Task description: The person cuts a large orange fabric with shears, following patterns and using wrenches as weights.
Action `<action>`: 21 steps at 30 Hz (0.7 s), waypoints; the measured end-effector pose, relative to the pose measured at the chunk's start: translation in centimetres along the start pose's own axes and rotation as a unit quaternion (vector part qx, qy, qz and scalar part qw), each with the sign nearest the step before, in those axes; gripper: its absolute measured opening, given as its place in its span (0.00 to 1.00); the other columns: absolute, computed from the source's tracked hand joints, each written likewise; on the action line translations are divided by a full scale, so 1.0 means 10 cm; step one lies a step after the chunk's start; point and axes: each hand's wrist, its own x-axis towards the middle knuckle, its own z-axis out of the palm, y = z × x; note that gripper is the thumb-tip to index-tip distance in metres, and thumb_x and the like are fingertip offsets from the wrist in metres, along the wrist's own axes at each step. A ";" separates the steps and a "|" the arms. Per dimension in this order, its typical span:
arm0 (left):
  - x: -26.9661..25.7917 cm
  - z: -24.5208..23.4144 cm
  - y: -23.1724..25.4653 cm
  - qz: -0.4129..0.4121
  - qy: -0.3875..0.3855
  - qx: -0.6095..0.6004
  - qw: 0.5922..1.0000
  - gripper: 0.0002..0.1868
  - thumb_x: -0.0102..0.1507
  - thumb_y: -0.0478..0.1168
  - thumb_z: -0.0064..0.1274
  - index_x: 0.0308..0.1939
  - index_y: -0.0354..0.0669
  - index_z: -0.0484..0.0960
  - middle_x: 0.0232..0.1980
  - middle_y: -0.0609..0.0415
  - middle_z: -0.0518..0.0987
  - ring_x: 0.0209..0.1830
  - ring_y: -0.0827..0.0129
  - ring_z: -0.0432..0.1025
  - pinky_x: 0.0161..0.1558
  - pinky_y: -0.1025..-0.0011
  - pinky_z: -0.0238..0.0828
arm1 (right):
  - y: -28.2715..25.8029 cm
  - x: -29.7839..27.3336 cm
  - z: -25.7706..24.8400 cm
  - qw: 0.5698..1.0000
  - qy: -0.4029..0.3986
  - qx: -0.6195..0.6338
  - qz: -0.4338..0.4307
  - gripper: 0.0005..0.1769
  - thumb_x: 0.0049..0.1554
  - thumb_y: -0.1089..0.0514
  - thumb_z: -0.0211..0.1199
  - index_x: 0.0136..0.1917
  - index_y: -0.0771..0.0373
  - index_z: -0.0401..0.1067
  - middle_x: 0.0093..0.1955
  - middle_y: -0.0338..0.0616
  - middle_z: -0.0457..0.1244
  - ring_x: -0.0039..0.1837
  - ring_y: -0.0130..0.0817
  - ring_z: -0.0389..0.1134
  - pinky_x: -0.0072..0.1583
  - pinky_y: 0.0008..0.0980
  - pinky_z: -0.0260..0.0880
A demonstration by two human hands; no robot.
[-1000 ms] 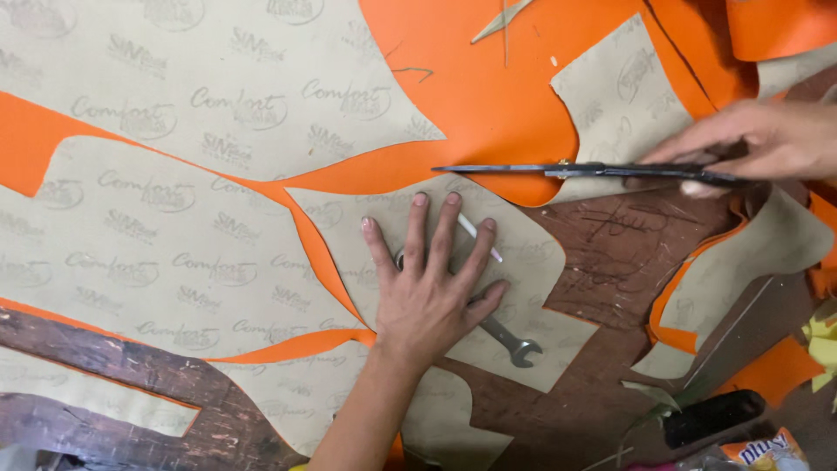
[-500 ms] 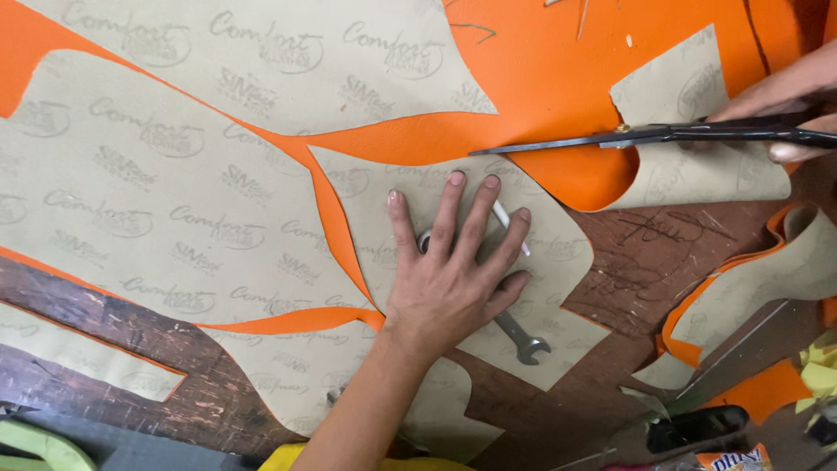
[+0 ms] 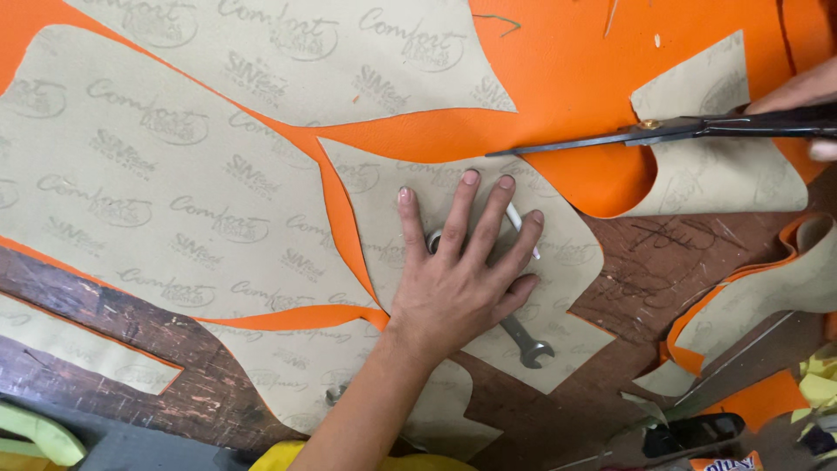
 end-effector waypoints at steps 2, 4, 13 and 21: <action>0.00 0.00 0.00 -0.001 0.000 -0.001 1.000 0.34 0.69 0.66 0.54 0.75 0.61 0.70 0.83 0.47 0.56 0.85 0.48 0.44 0.72 0.19 0.32 | 0.01 -0.03 0.01 1.000 0.004 0.000 0.004 0.38 0.52 0.63 0.70 0.75 0.50 0.69 0.57 0.38 0.68 0.52 0.31 0.72 0.56 0.37 0.71; 0.02 -0.01 -0.01 0.004 0.004 -0.004 1.000 0.34 0.69 0.66 0.54 0.75 0.60 0.70 0.83 0.47 0.56 0.85 0.47 0.44 0.72 0.19 0.32 | 0.01 0.00 -0.02 1.000 0.009 -0.001 0.000 0.38 0.52 0.63 0.70 0.75 0.50 0.69 0.56 0.38 0.68 0.52 0.31 0.72 0.56 0.37 0.71; 0.03 -0.05 0.00 -0.003 0.004 0.003 1.000 0.34 0.68 0.66 0.53 0.74 0.61 0.70 0.82 0.48 0.58 0.84 0.48 0.45 0.73 0.21 0.34 | 0.19 0.03 0.25 0.999 0.010 0.030 0.000 0.38 0.52 0.63 0.71 0.75 0.50 0.69 0.55 0.38 0.68 0.52 0.31 0.72 0.56 0.36 0.71; -0.01 -0.27 -0.02 -0.066 0.013 -0.132 0.989 0.31 0.65 0.50 0.59 0.73 0.58 0.72 0.82 0.48 0.60 0.86 0.53 0.49 0.81 0.30 0.32 | 0.00 0.21 0.16 1.000 0.008 0.020 -0.022 0.38 0.52 0.63 0.72 0.75 0.50 0.70 0.53 0.38 0.68 0.52 0.31 0.72 0.56 0.36 0.71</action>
